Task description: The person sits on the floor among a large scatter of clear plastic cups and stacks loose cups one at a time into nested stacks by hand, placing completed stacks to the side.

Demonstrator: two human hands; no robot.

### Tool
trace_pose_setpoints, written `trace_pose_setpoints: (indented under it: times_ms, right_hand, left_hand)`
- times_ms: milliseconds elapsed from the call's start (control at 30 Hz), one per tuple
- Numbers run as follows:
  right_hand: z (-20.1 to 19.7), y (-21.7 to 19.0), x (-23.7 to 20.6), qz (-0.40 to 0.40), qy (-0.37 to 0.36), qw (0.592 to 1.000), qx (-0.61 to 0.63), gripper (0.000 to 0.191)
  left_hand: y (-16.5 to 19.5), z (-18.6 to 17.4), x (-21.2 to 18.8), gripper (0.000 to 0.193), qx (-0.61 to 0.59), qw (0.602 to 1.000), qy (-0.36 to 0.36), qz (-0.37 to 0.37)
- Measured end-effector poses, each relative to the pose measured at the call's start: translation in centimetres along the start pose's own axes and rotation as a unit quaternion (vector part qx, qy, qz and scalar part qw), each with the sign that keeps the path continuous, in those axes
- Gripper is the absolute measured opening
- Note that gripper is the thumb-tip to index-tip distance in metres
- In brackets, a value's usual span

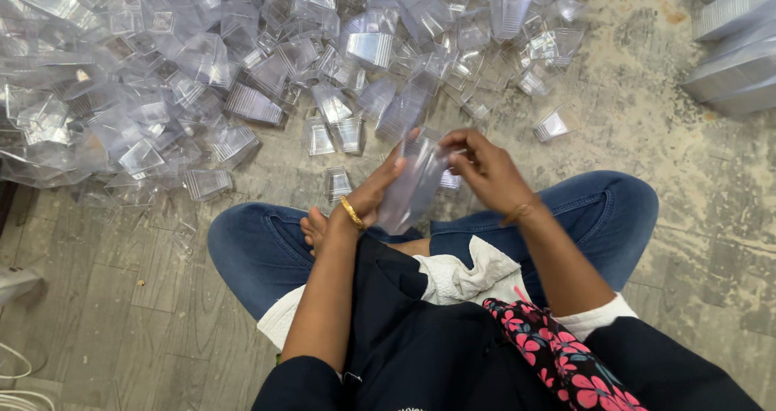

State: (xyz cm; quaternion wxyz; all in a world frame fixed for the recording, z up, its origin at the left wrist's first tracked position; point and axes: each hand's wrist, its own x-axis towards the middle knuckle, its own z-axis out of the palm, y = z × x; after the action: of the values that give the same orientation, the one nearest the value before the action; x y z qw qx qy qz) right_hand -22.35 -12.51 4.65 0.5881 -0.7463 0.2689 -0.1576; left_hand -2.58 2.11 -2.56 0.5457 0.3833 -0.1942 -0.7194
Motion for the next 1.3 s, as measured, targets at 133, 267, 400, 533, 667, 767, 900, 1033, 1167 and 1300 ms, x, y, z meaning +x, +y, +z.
trace_pose_setpoints:
  times_ms: [133,267,400,533,667,767,900,1033,1167,1300]
  right_hand:
    - [-2.0,-0.7,-0.5,0.070,-0.108,0.992,0.000,0.028]
    - [-2.1,-1.1,-1.0,-0.017,-0.041,0.985,-0.169,0.020]
    - [-1.2,-0.8,-1.7,-0.044,0.115,0.984,-0.132,0.016]
    - [0.0,0.3,-2.3,0.023,0.157,0.977,-0.139,0.012]
    - [4.3,2.9,-2.4,-0.118,-0.037,0.908,-0.400,0.015]
    - [7.7,5.3,-2.0,-0.044,-0.159,0.848,-0.504,0.015]
    - [7.4,6.7,-1.0,-0.059,-0.140,0.922,-0.357,0.024]
    - [1.9,7.5,4.0,-0.098,0.129,0.913,-0.375,0.023]
    - [-2.5,10.2,8.5,0.049,0.122,0.904,-0.406,0.020]
    - [-4.4,11.8,8.7,0.045,0.127,0.886,-0.443,0.017]
  left_hand:
    - [1.5,0.4,-0.8,0.077,0.042,0.997,-0.059,0.010]
    - [2.0,0.8,-0.6,0.074,0.140,0.986,-0.063,0.069]
    - [1.7,0.4,-0.9,0.074,0.082,0.995,-0.017,0.058]
    - [0.8,-1.1,-0.2,0.072,0.001,0.991,0.065,0.115]
    - [-0.3,-2.9,1.3,0.063,-0.170,0.965,0.067,0.187]
    - [-0.7,-3.6,1.6,0.058,-0.188,0.951,0.085,0.229]
    - [-0.2,-3.4,1.4,0.062,-0.238,0.940,0.135,0.203]
    - [0.4,-2.9,1.0,0.068,-0.253,0.944,0.082,0.195]
    - [0.4,-2.8,0.6,0.067,-0.255,0.947,0.035,0.191]
    - [0.5,-2.6,0.6,0.062,-0.248,0.951,0.086,0.165]
